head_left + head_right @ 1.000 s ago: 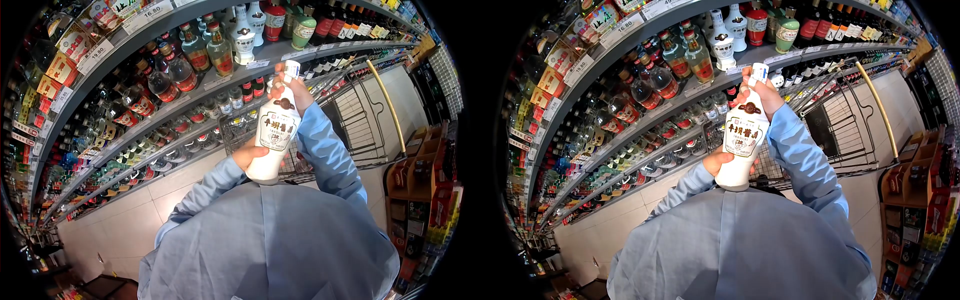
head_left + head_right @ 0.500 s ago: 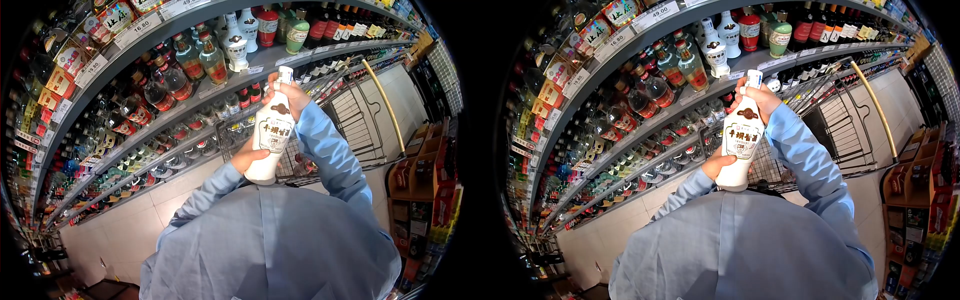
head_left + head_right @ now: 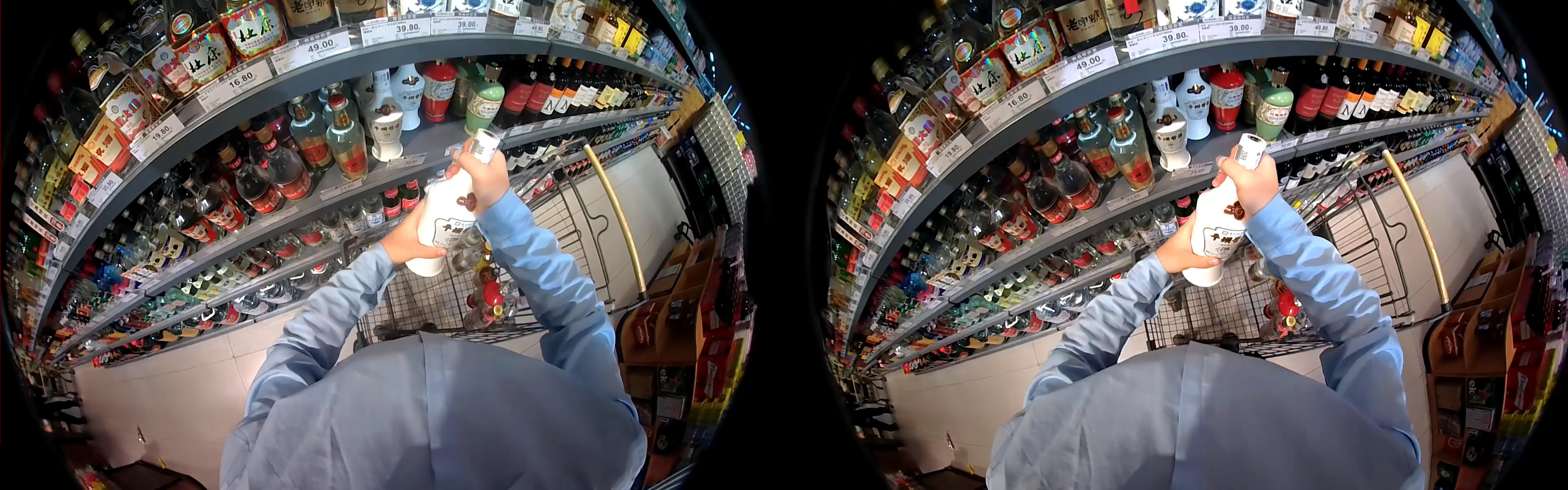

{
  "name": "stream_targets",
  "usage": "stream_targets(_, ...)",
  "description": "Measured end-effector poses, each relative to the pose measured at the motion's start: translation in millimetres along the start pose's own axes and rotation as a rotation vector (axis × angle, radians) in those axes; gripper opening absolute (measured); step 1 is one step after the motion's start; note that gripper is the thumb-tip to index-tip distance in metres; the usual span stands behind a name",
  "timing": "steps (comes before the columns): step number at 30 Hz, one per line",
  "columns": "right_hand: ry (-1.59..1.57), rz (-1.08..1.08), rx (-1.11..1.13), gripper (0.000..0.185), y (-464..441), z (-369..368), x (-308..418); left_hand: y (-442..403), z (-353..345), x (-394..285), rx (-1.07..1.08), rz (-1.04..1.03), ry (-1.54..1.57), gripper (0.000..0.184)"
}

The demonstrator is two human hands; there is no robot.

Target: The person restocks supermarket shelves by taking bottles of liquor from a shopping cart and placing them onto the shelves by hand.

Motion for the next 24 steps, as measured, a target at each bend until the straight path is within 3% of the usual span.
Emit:
stream_targets(3,0.184,0.268,0.056,0.014,-29,0,23,-40,23,-3,-0.068,-0.013,-0.116,0.09)
stream_targets(6,0.14,0.403,-0.021,0.017,-56,-5,42,-81,46,5,-0.258,-0.194,-0.33,0.082)
stream_targets(8,0.15,0.502,-0.068,0.02,-82,-5,43,-95,52,19,-0.553,-0.158,-0.681,0.075)
stream_targets(10,0.222,0.568,-0.133,0.02,-117,1,32,-110,66,64,-0.768,-0.029,-0.612,0.074)
stream_targets(12,0.159,0.488,-0.113,0.021,-138,0,23,-123,67,78,-0.764,0.195,-0.331,0.065)
stream_targets(15,0.265,0.554,-0.15,0.02,-166,2,1,-137,60,86,-0.777,0.174,0.107,0.063)
stream_targets(19,0.331,0.493,-0.179,0.02,-190,8,-20,-141,65,80,-0.695,0.171,0.304,0.083)
stream_targets(24,0.381,0.481,-0.149,0.025,-215,9,-30,-137,80,100,-0.715,0.108,0.427,0.093)
Point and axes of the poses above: each hand's wrist, its own y-axis away from the middle knuckle, its own z-axis out of the back of the hand, x = y × z, the point moved 2 cm from there along -y, towards the middle knuckle, and after that the axes turned 12 degrees about -z, right-handed, at the moved point
